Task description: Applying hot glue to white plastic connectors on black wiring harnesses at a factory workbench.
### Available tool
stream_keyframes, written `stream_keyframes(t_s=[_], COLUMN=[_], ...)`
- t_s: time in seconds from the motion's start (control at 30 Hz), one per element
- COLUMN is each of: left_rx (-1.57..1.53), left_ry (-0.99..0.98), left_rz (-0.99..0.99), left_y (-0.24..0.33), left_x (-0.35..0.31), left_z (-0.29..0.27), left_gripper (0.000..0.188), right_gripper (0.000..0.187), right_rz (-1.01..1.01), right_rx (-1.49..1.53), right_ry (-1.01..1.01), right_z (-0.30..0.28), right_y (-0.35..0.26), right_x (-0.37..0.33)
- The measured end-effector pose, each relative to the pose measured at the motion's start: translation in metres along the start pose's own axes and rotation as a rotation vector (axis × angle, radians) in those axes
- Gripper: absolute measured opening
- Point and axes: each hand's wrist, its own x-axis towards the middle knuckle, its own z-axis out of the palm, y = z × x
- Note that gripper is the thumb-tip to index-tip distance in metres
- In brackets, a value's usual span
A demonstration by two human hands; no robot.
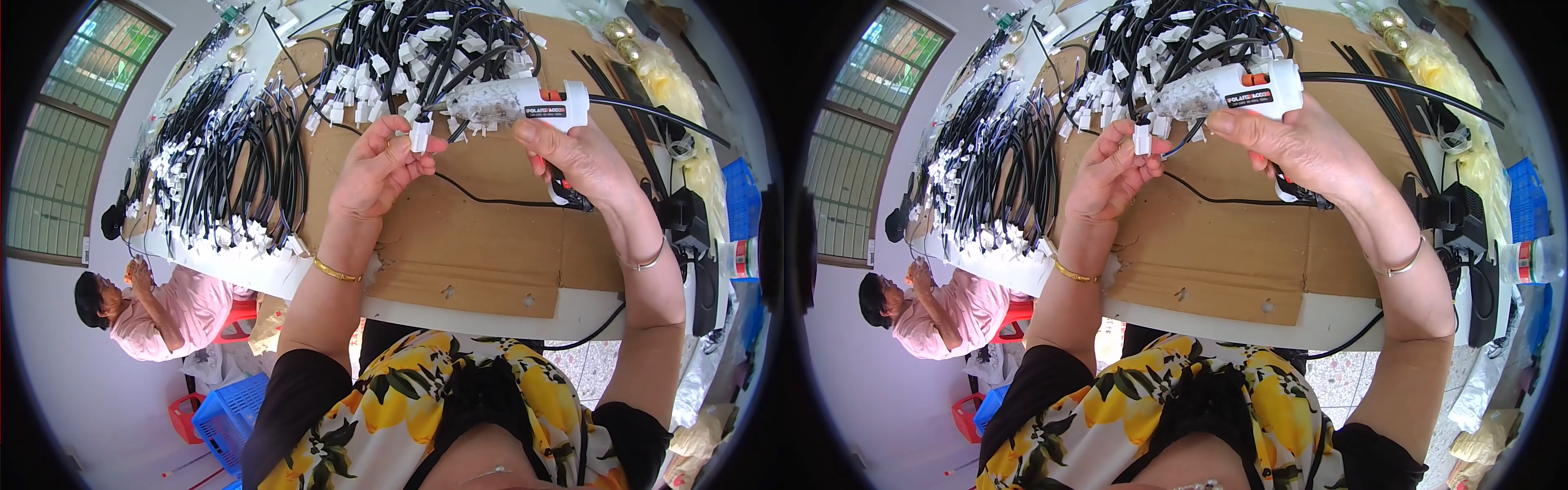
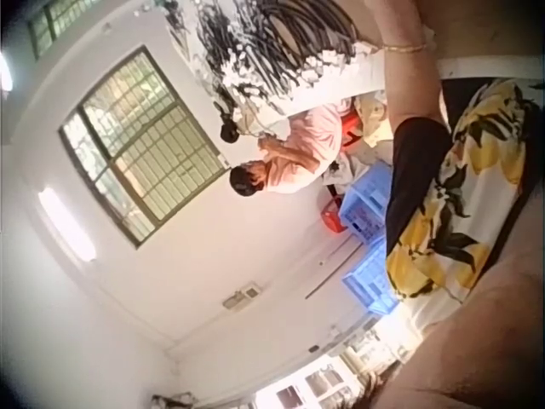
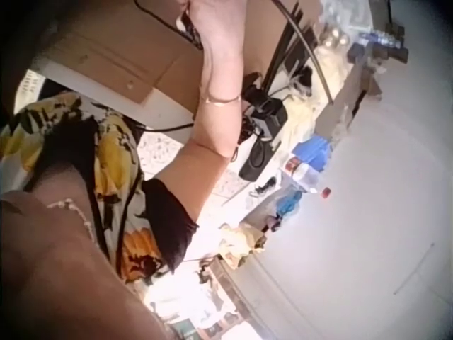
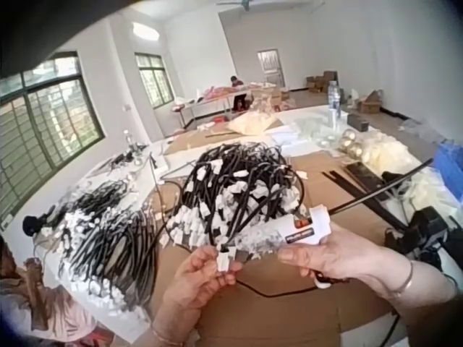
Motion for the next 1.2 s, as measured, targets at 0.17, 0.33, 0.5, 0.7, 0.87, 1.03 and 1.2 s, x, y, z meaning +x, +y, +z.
stream_keyframes(t_s=[0.17,0.33,0.5,0.7,0.87,1.03,1.2], left_rx=[0.029,0.194,0.386,0.487,0.616,0.942,1.106], left_ry=[0.047,0.234,0.357,0.471,0.513,0.498,0.618], left_rz=[0.008,0.201,0.404,0.566,0.735,0.931,0.929], left_y=[-0.001,-0.004,0.000,0.006,0.013,0.015,0.022], left_x=[0.002,0.005,0.009,0.004,0.001,-0.003,-0.008], left_z=[0.004,-0.006,0.010,0.024,0.045,0.058,0.074], left_gripper=[0.018,0.021,0.026,0.030,0.031,0.030,0.028], right_gripper=[0.039,0.041,0.042,0.039,0.036,0.035,0.028], right_rz=[0.014,-0.011,-0.022,-0.044,-0.109,-0.117,-0.180], right_rx=[0.008,0.007,0.038,0.066,0.123,0.096,0.049], right_ry=[0.016,0.022,0.069,0.071,0.096,0.036,0.047], right_z=[-0.003,-0.003,0.001,-0.001,0.000,0.001,0.002], right_y=[-0.001,0.001,-0.003,-0.003,-0.015,-0.023,-0.017], right_x=[0.000,0.002,0.000,-0.003,-0.011,-0.019,-0.018])
